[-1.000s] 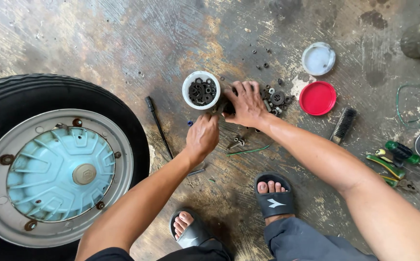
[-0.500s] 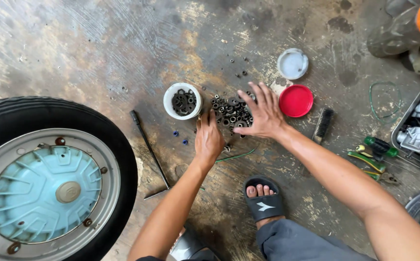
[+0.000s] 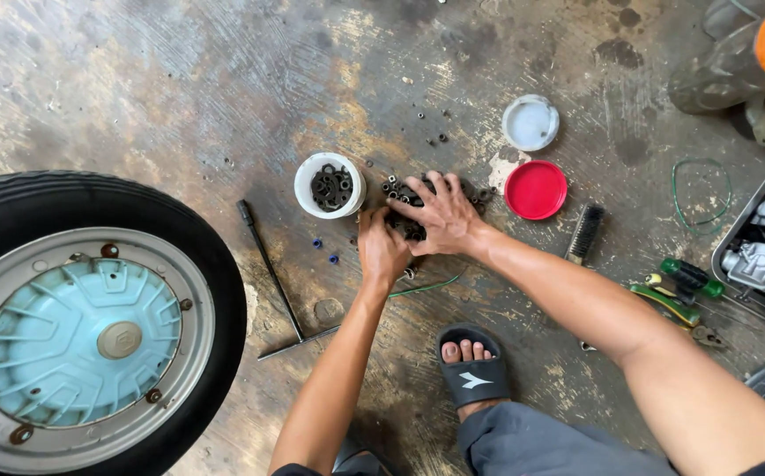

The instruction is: Sorting and picking up small motorcycle parts from the floor and placing them into a container

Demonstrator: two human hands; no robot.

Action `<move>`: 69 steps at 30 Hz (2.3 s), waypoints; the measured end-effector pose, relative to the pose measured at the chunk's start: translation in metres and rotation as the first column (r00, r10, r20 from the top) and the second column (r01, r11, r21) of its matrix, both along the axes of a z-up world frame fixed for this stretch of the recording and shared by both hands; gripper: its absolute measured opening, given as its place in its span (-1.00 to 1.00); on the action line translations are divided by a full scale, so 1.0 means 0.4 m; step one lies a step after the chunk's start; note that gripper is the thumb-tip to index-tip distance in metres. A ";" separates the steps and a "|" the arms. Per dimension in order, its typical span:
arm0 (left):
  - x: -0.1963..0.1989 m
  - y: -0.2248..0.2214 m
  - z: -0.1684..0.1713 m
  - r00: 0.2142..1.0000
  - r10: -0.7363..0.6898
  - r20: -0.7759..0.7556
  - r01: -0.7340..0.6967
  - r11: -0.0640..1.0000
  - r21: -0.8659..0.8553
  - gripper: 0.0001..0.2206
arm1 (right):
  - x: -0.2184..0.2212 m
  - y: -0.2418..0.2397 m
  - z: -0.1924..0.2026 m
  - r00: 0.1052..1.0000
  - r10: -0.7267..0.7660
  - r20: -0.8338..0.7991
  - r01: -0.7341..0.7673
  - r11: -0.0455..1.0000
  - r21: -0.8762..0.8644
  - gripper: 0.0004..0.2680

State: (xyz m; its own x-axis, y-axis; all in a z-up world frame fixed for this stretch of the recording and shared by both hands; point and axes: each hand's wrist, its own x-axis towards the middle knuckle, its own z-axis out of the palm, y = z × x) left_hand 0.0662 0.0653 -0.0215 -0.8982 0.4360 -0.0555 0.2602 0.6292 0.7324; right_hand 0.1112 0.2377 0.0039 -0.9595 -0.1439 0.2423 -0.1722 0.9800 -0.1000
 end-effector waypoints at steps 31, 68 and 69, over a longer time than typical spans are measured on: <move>-0.020 -0.070 0.038 0.841 -0.035 -0.540 -0.112 0.965 -0.236 -0.76 | -0.010 0.005 0.011 0.968 0.235 0.092 -0.237 0.971 0.014 -0.73; -0.127 -0.100 0.271 0.984 -0.023 -0.178 -0.008 0.985 -0.170 0.11 | -0.138 -0.010 0.260 0.995 0.039 0.090 0.092 -0.073 -0.993 -0.78; -0.129 -0.100 0.271 0.984 -0.033 -0.172 0.001 0.983 -0.182 0.13 | -0.160 -0.035 0.289 0.994 0.072 0.080 0.093 -0.193 -0.977 -0.78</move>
State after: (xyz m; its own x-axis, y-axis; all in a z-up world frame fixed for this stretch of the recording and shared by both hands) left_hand 0.0148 0.0251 0.0868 -0.8934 0.4487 0.0218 0.3856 0.7410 0.5497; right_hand 0.0472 0.2237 0.1197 -0.9805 0.1959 0.0152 -0.0746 -0.2996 -0.9512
